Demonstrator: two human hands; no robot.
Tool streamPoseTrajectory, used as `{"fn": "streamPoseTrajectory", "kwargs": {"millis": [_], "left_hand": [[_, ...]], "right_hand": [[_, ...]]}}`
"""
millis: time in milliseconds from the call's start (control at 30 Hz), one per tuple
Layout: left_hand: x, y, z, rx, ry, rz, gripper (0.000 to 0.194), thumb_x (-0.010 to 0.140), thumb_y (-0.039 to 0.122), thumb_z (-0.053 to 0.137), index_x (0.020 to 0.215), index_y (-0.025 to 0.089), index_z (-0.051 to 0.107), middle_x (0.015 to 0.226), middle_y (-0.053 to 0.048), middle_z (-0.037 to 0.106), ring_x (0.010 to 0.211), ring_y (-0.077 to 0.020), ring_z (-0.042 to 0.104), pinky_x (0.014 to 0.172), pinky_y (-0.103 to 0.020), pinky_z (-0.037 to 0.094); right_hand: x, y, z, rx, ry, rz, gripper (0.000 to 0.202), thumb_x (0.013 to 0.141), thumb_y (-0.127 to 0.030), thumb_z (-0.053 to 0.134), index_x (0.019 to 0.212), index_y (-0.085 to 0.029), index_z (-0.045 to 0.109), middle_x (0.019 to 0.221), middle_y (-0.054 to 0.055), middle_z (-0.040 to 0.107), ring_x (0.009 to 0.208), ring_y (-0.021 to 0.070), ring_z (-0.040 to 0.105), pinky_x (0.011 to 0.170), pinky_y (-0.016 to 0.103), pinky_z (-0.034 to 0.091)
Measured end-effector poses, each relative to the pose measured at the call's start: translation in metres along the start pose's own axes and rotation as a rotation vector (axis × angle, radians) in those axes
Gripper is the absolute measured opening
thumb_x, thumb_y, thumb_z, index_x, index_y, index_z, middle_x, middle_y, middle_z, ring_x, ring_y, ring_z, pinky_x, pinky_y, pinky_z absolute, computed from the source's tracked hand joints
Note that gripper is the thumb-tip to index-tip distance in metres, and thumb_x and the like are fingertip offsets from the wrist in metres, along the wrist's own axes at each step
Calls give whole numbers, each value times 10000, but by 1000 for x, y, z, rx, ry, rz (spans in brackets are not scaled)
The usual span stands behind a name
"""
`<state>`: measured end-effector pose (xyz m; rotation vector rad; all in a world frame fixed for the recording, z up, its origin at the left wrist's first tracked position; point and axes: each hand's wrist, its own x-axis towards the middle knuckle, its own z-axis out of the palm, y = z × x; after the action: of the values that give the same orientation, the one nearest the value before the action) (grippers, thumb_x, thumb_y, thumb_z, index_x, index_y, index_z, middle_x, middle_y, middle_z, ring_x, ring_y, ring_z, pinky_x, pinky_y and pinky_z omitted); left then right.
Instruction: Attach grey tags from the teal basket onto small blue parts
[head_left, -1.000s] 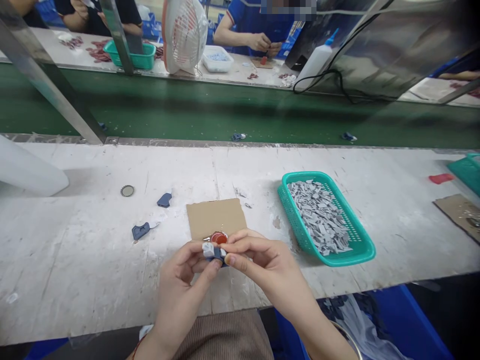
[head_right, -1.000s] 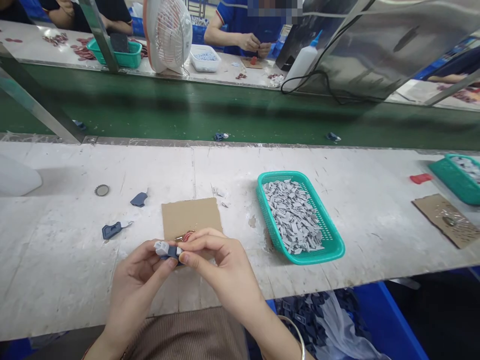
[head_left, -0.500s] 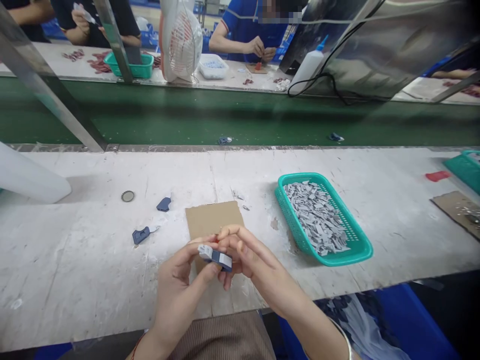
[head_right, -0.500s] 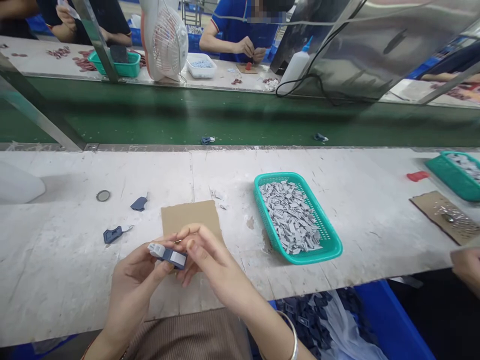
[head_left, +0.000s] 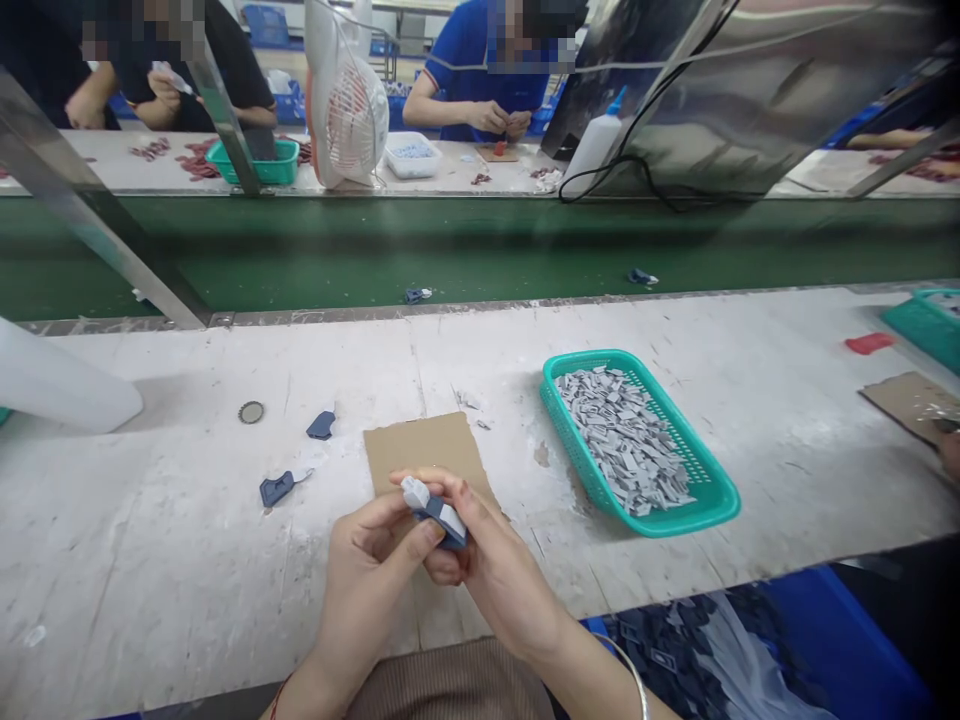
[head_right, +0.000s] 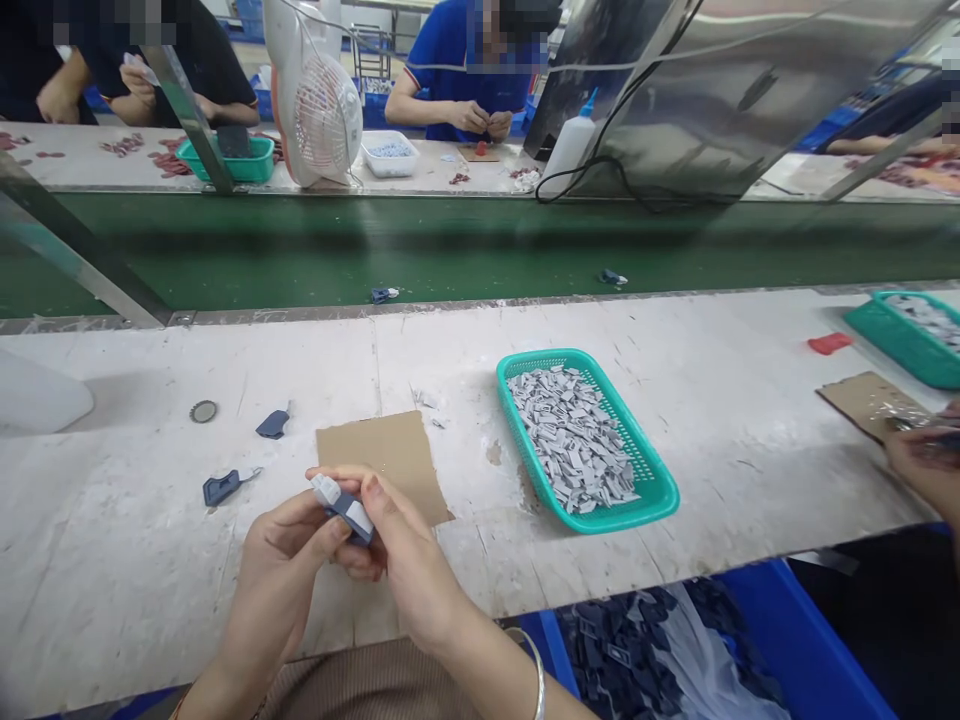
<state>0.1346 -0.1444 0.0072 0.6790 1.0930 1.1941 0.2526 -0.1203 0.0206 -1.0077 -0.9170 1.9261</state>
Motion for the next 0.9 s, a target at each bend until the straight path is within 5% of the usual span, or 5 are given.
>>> {"fn": "streamPoseTrajectory", "kwargs": {"millis": [167,333,500,767,900], "left_hand": [[2,4,9,-37,52,-22,257,782,354,763,974,184,785,912,-79,777,916,-242,718,787,-303,587],[5,4,16,-27,-41,-24,440,730,378,801,1121,184,743,1158,-134,734,1080,-299,677,836,-336,586],[21,14,11,108,21,-100,459,724,379,803,1122,162,734,983,-123,772,921,-275,720,759,-345,601],[125,75,-45,489,397,381,385,798,341,733,1128,154,675,1086,-81,751,1079,-274,677,966,-398,532],[187,104,-63,819,468,324,559,868,444,629,1325,146,508,1108,-12,736,1162,-309,636,1046,-469,466]], "right_hand": [[-3,-2,-5,-153,23,-146,352,962,-524,508,1153,-296,696,1109,54,648,885,162,581,705,244,480],[-4,0,-8,-323,138,-214,402,982,-559,432,1278,-340,592,1277,44,587,1203,215,525,1003,347,444],[-3,-15,-28,-273,-32,-49,564,985,-621,345,1435,-295,445,883,34,606,705,148,559,602,263,458],[-13,-82,-152,-896,574,-346,327,942,-404,500,1133,-200,669,795,46,615,678,186,560,601,306,448],[-2,-104,-204,-1336,664,-366,240,920,-284,507,1018,-188,705,990,102,679,819,244,633,707,372,500]]}}
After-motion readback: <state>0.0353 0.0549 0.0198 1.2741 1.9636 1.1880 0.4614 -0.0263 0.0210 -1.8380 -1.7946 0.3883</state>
